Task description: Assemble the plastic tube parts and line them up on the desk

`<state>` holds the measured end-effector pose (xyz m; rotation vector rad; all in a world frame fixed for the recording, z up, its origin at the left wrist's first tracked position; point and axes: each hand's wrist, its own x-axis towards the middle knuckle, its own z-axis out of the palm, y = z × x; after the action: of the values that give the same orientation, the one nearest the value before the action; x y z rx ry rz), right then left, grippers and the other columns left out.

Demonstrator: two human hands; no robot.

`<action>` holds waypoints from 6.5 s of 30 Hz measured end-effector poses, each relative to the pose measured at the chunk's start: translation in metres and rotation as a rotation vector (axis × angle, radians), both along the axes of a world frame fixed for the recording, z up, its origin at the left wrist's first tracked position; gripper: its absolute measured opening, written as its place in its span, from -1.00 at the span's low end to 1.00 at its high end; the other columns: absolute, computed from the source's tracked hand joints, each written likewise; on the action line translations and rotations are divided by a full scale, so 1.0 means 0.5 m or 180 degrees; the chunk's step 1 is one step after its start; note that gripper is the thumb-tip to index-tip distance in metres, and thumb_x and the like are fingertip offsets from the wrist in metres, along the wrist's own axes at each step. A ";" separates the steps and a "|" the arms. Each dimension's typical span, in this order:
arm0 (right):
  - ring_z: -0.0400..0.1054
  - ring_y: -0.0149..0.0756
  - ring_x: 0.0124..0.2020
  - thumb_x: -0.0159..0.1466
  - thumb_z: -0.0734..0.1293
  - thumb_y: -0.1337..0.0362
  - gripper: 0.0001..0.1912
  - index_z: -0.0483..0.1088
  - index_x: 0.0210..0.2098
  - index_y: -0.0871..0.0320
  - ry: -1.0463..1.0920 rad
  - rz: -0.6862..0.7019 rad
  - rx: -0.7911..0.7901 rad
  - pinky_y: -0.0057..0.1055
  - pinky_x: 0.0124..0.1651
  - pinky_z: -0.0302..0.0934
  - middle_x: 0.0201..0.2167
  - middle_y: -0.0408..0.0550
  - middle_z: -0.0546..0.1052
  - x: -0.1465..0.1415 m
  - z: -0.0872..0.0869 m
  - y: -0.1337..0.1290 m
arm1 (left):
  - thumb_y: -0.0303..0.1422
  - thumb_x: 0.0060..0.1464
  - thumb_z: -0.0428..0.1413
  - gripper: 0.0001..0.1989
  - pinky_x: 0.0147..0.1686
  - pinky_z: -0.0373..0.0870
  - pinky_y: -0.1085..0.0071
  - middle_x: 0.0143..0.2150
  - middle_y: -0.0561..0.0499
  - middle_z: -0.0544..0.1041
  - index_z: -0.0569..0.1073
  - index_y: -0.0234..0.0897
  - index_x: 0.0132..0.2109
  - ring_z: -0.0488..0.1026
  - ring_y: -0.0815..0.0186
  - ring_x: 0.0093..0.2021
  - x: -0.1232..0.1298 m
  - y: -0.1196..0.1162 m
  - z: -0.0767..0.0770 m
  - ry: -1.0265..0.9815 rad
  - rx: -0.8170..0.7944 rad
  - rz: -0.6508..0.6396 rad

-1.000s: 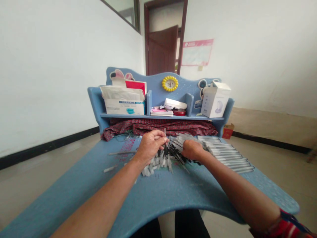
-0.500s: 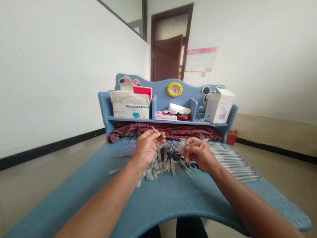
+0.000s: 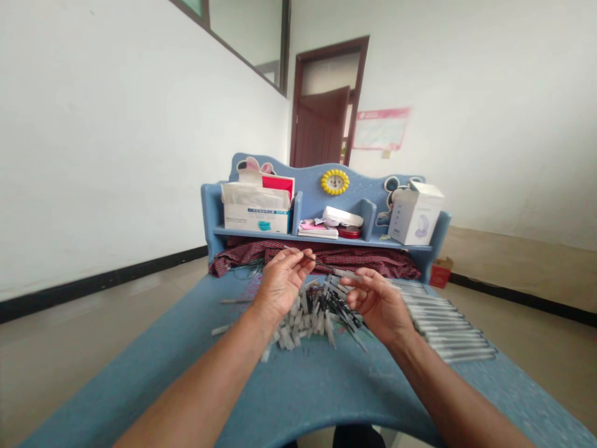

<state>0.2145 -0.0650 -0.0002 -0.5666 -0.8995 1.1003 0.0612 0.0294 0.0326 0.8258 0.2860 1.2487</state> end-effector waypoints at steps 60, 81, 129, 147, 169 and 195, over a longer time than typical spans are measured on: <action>0.43 -0.06 -0.26 0.16 0.20 0.31 -0.77 0.48 -0.34 0.24 -0.6159 -0.1930 -0.2177 -0.32 -0.29 0.18 -0.34 0.23 0.55 0.110 -0.071 -0.076 | -0.22 -0.02 0.13 -0.70 -0.71 0.09 0.59 -0.59 0.07 0.45 0.45 -0.34 -0.19 0.25 0.51 -0.69 0.034 -0.046 -0.025 0.1810 0.1304 -0.0434; 0.34 -0.44 -0.68 -0.05 0.46 0.31 -0.85 0.45 -0.50 0.24 -0.2250 -0.0634 0.0091 -0.50 -0.56 0.26 -0.70 -0.17 0.47 0.077 0.058 -0.036 | -0.25 0.01 0.08 -0.72 -0.70 0.07 0.60 -0.64 0.04 0.43 0.43 -0.36 -0.53 0.22 0.52 -0.70 0.025 -0.059 -0.031 0.2861 0.2096 -0.1016; 0.26 -0.50 -0.73 0.01 0.42 0.26 -0.84 0.45 -0.48 0.26 -0.2383 -0.0265 -0.0353 -0.60 -0.67 0.06 -0.75 -0.18 0.43 0.079 -0.011 -0.025 | -0.23 0.03 0.03 -0.70 -0.67 0.07 0.56 -0.63 0.04 0.45 0.39 -0.34 -0.54 0.17 0.52 -0.71 0.033 -0.049 -0.044 0.3531 0.2227 -0.1440; 0.23 -0.52 -0.75 0.21 0.21 0.02 -0.57 0.28 -0.61 0.22 -0.3392 -0.0252 -0.0407 -0.60 -0.70 0.04 -0.74 -0.20 0.31 0.089 -0.034 -0.015 | -0.30 0.01 0.02 -0.78 -0.63 0.14 0.56 -0.60 0.08 0.42 0.42 -0.36 -0.46 0.21 0.51 -0.65 0.041 -0.049 -0.049 0.3780 0.2519 -0.1205; 0.26 -0.50 -0.75 0.16 0.25 -0.04 -0.58 0.31 -0.54 0.22 -0.3251 -0.0196 -0.0437 -0.58 -0.69 0.07 -0.71 -0.19 0.39 0.096 -0.022 -0.020 | -0.29 -0.02 0.04 -0.79 -0.60 0.17 0.54 -0.61 0.09 0.41 0.45 -0.35 -0.46 0.26 0.47 -0.62 0.046 -0.061 -0.047 0.3862 0.2654 -0.0807; 0.28 -0.49 -0.74 0.14 0.26 -0.07 -0.57 0.31 -0.50 0.22 -0.3214 -0.0090 -0.0541 -0.60 -0.68 0.12 -0.68 -0.17 0.42 0.095 -0.025 -0.021 | -0.31 -0.04 0.05 -0.80 -0.58 0.11 0.54 -0.62 0.13 0.31 0.47 -0.34 -0.47 0.21 0.46 -0.58 0.048 -0.051 -0.055 0.3861 0.2916 -0.0610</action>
<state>0.2620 -0.0754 -0.0125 -1.3256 -1.6544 0.8370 0.0850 0.0040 0.0050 2.3149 0.5806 0.5022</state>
